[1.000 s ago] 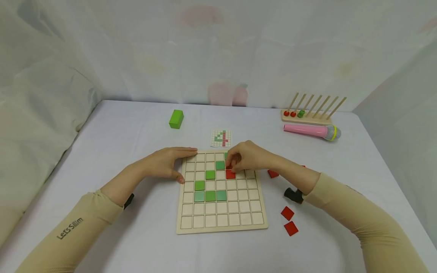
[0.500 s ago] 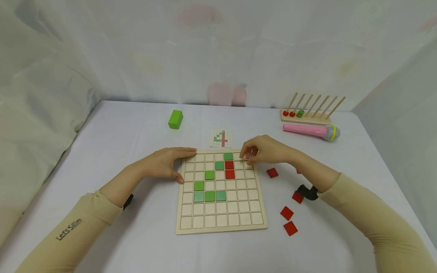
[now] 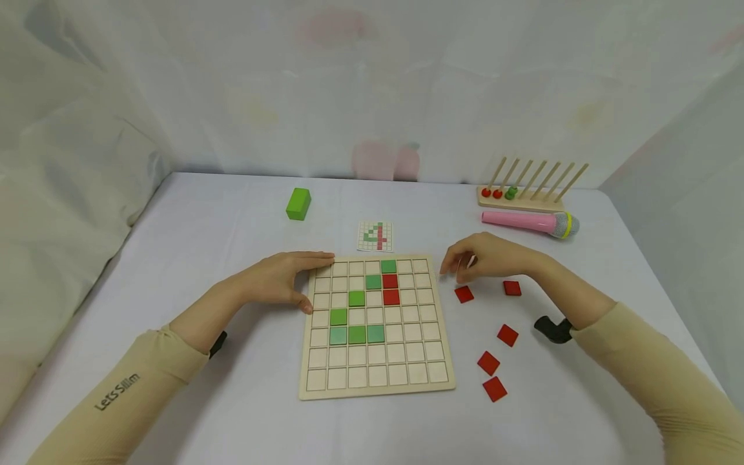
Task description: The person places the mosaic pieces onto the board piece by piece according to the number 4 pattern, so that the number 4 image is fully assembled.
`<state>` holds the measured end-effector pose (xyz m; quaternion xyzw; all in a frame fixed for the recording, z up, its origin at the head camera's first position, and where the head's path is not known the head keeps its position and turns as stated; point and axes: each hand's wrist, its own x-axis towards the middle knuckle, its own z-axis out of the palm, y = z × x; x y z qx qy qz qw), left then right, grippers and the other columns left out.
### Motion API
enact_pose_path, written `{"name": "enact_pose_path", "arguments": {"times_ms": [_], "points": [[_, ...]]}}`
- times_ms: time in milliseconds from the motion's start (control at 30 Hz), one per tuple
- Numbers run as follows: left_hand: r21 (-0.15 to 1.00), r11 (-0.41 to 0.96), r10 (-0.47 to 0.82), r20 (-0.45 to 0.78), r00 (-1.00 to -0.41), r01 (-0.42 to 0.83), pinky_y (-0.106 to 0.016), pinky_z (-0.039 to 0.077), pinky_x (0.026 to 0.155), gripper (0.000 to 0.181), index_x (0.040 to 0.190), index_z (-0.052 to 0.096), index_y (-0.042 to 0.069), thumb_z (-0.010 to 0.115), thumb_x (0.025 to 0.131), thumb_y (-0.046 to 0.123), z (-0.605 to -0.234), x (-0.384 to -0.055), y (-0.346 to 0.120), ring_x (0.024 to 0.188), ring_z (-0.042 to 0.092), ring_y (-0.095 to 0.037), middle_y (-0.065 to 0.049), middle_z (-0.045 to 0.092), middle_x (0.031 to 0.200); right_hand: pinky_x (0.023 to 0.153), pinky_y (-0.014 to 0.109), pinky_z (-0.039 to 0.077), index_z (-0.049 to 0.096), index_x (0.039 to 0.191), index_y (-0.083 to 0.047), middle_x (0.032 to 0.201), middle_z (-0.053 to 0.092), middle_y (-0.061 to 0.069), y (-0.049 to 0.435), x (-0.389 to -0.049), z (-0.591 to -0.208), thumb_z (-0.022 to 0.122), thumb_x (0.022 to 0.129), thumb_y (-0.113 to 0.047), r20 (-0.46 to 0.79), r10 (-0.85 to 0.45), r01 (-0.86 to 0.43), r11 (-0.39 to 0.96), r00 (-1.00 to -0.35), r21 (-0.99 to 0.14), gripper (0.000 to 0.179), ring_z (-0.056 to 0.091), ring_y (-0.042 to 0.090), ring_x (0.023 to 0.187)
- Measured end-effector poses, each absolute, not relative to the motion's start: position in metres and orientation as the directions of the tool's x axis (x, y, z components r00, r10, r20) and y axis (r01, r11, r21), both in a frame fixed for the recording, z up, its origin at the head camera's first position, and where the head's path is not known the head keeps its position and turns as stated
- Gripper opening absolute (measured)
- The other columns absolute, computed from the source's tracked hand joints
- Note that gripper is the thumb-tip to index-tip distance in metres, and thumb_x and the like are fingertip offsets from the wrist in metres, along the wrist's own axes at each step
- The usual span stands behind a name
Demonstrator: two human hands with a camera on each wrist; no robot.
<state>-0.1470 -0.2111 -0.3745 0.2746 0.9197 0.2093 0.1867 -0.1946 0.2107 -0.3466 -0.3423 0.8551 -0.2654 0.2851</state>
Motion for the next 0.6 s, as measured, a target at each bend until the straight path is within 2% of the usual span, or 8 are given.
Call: {"name": "enact_pose_path", "arguments": {"times_ms": [433,600], "points": [[0.479,0.767,0.58,-0.236,-0.779,0.426,-0.055,0.03,0.12,0.1,0.15,0.043,0.024,0.089,0.063,0.042,-0.375,-0.147,-0.211,0.151,0.032,-0.026,0.007,0.039,0.159,0.086,0.026,0.056,0.075,0.106,-0.018,0.106,0.073,0.001,0.234,-0.196,-0.355,0.067,0.085,0.003,-0.337,-0.77,-0.367,0.577,-0.542,-0.729,0.031,0.063,0.024,0.098],[0.48,0.767,0.58,-0.236,-0.78,0.426,-0.055,0.031,0.12,0.1,0.15,0.043,0.025,0.089,0.063,0.043,-0.374,-0.147,-0.211,0.151,0.033,-0.026,0.008,0.039,0.159,0.085,0.026,0.054,0.076,0.104,-0.018,0.106,0.072,0.002,0.233,-0.196,-0.359,0.069,0.081,0.006,-0.353,-0.781,-0.349,0.568,-0.516,-0.746,0.034,0.06,0.023,0.097]]}}
